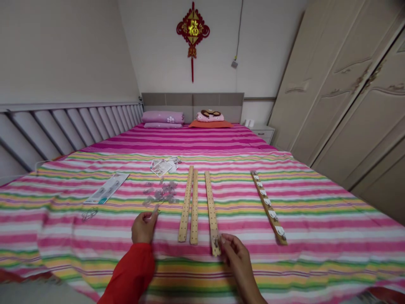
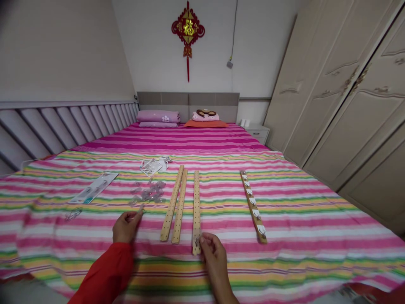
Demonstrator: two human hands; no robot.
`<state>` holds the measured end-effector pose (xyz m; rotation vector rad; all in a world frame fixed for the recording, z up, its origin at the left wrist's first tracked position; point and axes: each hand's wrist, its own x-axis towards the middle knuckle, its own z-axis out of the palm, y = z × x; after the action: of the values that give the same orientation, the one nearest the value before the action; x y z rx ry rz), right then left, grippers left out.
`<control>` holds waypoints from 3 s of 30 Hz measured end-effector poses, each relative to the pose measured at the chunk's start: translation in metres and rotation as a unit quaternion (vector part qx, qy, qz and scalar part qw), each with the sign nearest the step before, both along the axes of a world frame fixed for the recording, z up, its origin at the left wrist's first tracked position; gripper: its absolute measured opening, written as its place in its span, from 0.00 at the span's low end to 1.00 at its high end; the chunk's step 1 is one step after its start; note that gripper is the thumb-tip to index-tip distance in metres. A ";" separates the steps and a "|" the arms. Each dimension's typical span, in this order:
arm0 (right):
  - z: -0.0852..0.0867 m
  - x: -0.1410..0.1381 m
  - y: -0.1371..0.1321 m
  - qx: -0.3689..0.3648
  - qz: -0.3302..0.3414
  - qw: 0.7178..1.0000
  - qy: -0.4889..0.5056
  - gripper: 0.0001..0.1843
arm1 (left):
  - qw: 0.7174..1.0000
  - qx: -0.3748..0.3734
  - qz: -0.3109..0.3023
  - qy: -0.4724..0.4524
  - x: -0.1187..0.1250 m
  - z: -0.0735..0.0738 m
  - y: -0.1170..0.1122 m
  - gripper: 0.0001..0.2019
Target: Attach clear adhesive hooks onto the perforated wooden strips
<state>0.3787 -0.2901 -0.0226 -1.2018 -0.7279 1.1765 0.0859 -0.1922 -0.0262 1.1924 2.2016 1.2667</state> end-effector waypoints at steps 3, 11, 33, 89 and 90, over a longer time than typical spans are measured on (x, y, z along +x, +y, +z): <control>0.000 -0.001 -0.001 0.000 0.008 1.000 0.004 0.25 | 1.000 0.014 0.007 0.021 0.001 -0.001 -0.003 0.15; 0.001 0.001 -0.002 0.010 0.030 0.999 -0.017 0.25 | 0.997 0.080 -0.001 0.001 0.003 0.017 -0.013 0.16; 0.039 0.007 0.006 0.266 0.085 0.912 -0.302 0.10 | 0.790 0.005 -0.543 0.284 0.129 0.106 -0.057 0.09; -0.038 0.008 0.088 -0.003 -0.001 0.995 -0.101 0.05 | 0.946 -0.018 -0.315 -0.079 0.183 0.010 0.012 0.05; -0.040 0.009 0.089 0.002 0.003 0.994 -0.111 0.06 | 0.945 -0.017 -0.317 -0.077 0.183 0.009 0.012 0.06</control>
<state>0.3872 -0.2015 -0.0623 -1.3418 -0.8999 1.0550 0.2687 -0.1802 -0.0174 1.5533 1.5243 0.9946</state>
